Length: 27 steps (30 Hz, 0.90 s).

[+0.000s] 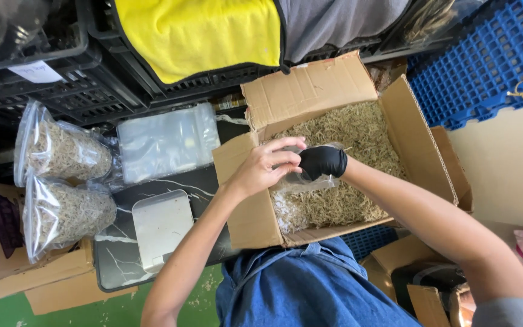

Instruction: The person fills plastic bags with dried fish from a cardboard box and weighs them on a scale.

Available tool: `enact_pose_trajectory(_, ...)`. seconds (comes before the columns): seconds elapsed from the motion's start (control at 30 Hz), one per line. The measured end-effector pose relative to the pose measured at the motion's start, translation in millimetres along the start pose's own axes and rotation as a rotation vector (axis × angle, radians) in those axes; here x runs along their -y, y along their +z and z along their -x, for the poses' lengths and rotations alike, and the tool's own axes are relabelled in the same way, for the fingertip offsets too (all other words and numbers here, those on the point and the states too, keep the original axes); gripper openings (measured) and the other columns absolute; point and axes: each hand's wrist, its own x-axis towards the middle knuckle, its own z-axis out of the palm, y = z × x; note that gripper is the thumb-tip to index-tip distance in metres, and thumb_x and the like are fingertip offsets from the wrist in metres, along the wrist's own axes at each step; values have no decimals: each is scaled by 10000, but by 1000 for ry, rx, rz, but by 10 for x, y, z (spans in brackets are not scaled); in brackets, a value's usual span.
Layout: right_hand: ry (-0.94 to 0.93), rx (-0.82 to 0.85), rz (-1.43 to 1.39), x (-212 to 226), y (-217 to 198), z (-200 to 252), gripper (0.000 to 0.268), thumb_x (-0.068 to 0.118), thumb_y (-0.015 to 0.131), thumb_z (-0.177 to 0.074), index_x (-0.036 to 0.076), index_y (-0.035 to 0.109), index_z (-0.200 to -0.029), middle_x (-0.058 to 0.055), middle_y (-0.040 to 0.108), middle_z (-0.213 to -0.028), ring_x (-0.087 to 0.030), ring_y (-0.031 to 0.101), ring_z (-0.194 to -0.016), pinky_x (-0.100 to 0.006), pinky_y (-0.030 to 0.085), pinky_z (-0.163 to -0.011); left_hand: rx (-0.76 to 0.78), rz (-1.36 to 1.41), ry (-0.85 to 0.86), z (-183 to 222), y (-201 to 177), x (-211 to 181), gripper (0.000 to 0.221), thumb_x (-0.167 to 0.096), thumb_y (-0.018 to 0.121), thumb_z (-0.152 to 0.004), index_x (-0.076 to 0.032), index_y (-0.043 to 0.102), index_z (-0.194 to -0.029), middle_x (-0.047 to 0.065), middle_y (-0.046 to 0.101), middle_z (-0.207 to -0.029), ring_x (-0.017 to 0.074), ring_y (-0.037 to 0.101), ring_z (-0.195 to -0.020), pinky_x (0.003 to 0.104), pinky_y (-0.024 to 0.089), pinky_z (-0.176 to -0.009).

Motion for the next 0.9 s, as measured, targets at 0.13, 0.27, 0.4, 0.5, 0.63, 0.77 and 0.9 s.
enact_pose_trajectory(0.13, 16, -15, 47, -20, 59, 19, 388, 426, 613, -940, 124, 684, -1172, -164, 689, -1166, -372, 640, -1117, -469, 524, -934, -14, 11, -21, -27, -72, 58, 113, -216, 774, -905, -169, 680, -861, 1, 693, -1253, 259, 671, -1197, 385, 537, -1000)
enact_pose_trajectory(0.27, 30, -19, 118, -47, 60, 15, 374, 446, 576, -967, 190, 670, -1222, -84, 683, -1226, -286, 635, -1189, -413, 517, -999, 0, -18, -42, -47, -159, 48, 85, -216, 776, -901, -189, 696, -904, 32, 686, -1263, 312, 676, -1160, 432, 540, -987)
enact_pose_trajectory(0.4, 140, -98, -77, 934, -929, 141, 294, 345, 573, -952, 291, 761, -1172, 18, 791, -1120, -192, 725, -1102, -325, 595, -855, 6, -49, -45, -102, -259, -1, 62, -220, 745, -927, -187, 695, -943, 54, 677, -1258, 332, 676, -1150, 441, 560, -959)
enact_pose_trajectory(0.5, 181, -277, -373, 1186, -1065, 254, 288, 87, 716, -879, 126, 791, -1155, -102, 815, -1060, -213, 781, -1039, -311, 642, -804, 15, -59, -71, -90, -287, -51, 93, -241, 739, -933, -178, 699, -988, 66, 655, -1286, 330, 671, -1161, 440, 576, -942)
enact_pose_trajectory(0.63, 150, -527, -645, 1419, -1064, 352, 215, -27, 749, -843, 7, 793, -1050, -185, 803, -1057, -283, 784, -1009, -400, 650, -844, -6, -8, -121, -62, -266, -48, 114, -186, 765, -907, -151, 699, -993, 81, 655, -1282, 323, 680, -1152, 416, 595, -920)
enact_pose_trajectory(0.77, 142, -782, -1158, 1213, -889, 373, 264, -35, 582, -949, -52, 711, -1179, -253, 747, -1159, -381, 751, -1064, -520, 637, -923, -4, 32, -173, -56, -289, -95, 102, -163, 754, -922, -135, 705, -1006, 102, 645, -1271, 336, 687, -1121, 403, 615, -891)
enact_pose_trajectory(0.9, 44, -905, -1383, 945, -773, 369, 283, -16, 540, -956, -106, 677, -1187, -254, 738, -1129, -383, 750, -1007, -524, 635, -914, -6, 20, -183, -73, -300, -107, 106, -158, 752, -922, -123, 699, -1007, 114, 647, -1244, 356, 693, -1096, 423, 622, -885)
